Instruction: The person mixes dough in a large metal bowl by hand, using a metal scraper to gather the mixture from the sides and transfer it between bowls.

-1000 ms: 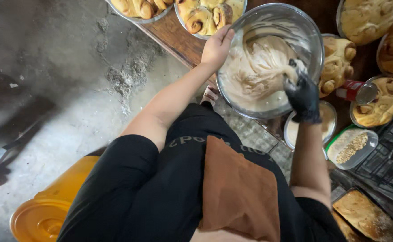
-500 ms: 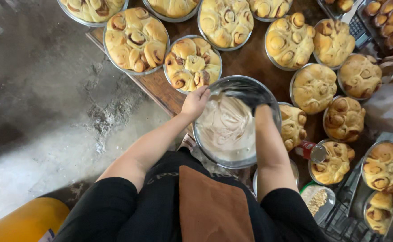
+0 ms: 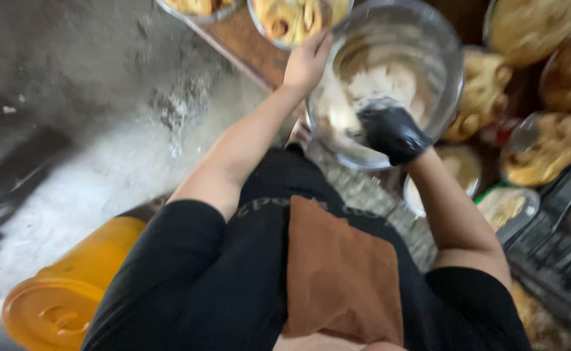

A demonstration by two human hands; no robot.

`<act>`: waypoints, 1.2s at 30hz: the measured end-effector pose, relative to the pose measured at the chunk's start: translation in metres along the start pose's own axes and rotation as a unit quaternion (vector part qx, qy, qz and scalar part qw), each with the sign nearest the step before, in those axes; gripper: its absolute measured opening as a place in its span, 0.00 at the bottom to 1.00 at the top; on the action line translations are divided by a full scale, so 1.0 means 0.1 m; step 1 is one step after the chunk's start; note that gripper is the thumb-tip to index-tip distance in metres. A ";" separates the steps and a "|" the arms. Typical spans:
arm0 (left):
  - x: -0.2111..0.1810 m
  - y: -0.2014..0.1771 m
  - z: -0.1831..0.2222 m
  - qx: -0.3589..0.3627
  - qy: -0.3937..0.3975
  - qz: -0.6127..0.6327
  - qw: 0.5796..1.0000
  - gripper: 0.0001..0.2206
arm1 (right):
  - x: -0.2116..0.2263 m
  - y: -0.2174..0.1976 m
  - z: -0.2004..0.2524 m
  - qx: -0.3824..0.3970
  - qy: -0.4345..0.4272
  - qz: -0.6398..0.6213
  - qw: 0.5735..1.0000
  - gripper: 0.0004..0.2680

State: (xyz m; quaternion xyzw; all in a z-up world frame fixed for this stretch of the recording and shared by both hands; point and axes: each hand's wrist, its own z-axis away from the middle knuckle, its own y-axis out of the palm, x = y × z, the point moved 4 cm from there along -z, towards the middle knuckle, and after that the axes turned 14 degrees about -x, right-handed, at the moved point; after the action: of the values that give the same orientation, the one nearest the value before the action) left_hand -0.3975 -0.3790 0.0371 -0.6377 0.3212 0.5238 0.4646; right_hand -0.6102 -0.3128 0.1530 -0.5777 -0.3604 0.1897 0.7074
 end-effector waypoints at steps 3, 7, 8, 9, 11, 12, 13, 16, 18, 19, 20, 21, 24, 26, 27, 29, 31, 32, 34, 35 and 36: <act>-0.05 0.10 -0.17 -0.016 -0.003 0.012 1.000 0.16 | -0.09 0.00 0.30 -0.046 0.051 0.120 0.990 0.13; -0.08 0.00 0.01 -0.037 0.042 0.020 0.998 0.16 | -0.01 0.06 0.55 -0.101 0.124 0.058 0.985 0.17; -0.11 0.00 -0.04 -0.035 0.038 0.035 0.998 0.16 | -0.01 0.00 0.55 -0.142 0.122 0.034 0.982 0.17; -0.13 0.00 -0.06 -0.021 0.010 0.032 0.999 0.17 | -0.01 -0.07 0.56 -0.183 0.119 0.011 0.976 0.16; -0.14 0.02 -0.07 -0.001 -0.050 0.027 0.998 0.17 | -0.12 -0.17 0.62 -0.255 0.163 -0.061 0.951 0.15; -0.15 -0.03 -0.03 -0.005 -0.041 0.035 0.999 0.17 | -0.19 -0.14 0.68 -0.284 0.214 -0.115 0.928 0.14; -0.15 -0.06 0.02 -0.010 -0.031 0.043 0.999 0.17 | -0.29 -0.07 0.75 -0.309 0.265 -0.168 0.898 0.13; -0.17 -0.02 0.00 0.000 -0.047 0.053 0.997 0.17 | -0.93 0.20 0.69 -0.293 0.254 -0.082 0.918 0.10; -0.18 0.00 -0.04 -0.001 -0.050 0.048 0.998 0.17 | -1.60 0.47 0.47 -0.265 0.282 -0.198 0.901 0.09; -0.19 0.00 -0.05 -0.010 -0.039 0.043 0.998 0.17 | -1.92 0.61 0.35 -0.247 0.295 -0.255 0.887 0.08; -0.21 0.00 -0.07 -0.018 -0.027 0.037 0.999 0.17 | -2.19 0.73 0.22 -0.241 0.309 -0.359 0.847 0.09; -0.21 0.00 -0.09 -0.015 -0.035 0.037 0.999 0.17 | -2.41 0.82 0.08 -0.230 0.308 -0.373 0.845 0.10; -0.21 0.00 -0.06 -0.004 -0.060 0.040 0.997 0.17 | -2.67 0.96 -0.34 -0.169 0.270 -0.297 0.900 0.12; -0.22 0.01 -0.07 -0.003 -0.066 0.052 0.997 0.17 | -2.64 0.95 -0.71 -0.124 0.226 -0.251 0.933 0.13; -0.23 0.01 -0.07 -0.004 -0.062 0.050 0.997 0.17 | -2.58 0.95 -0.91 -0.097 0.201 -0.233 0.947 0.14; -0.21 0.00 -0.09 -0.007 -0.055 0.045 0.997 0.16 | -2.39 0.96 -1.27 -0.044 0.146 -0.196 0.969 0.16; -0.18 0.00 -0.07 -0.006 -0.066 0.063 0.996 0.16 | -2.12 1.02 -1.44 0.011 0.096 -0.162 0.982 0.17; -0.17 0.02 -0.08 -0.004 -0.067 0.073 0.995 0.16 | -1.99 1.01 -1.50 0.030 0.067 -0.143 0.987 0.18; -0.16 0.01 -0.06 -0.007 -0.061 0.068 0.996 0.16 | -1.66 0.95 -1.50 0.057 0.009 -0.106 0.993 0.19; -0.16 0.02 -0.06 -0.009 -0.057 0.066 0.996 0.17 | -1.49 0.88 -1.44 0.063 -0.021 -0.089 0.994 0.20; -0.15 0.00 -0.06 -0.010 -0.043 0.066 0.997 0.17 | -1.30 0.82 -1.33 0.101 -0.032 -0.060 0.993 0.21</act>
State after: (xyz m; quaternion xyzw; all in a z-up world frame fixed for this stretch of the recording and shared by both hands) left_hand -0.3990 -0.3863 0.0517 -0.5961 0.3372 0.5837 0.4361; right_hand -0.5882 -0.4706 0.0271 -0.4740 -0.3958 0.2012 0.7604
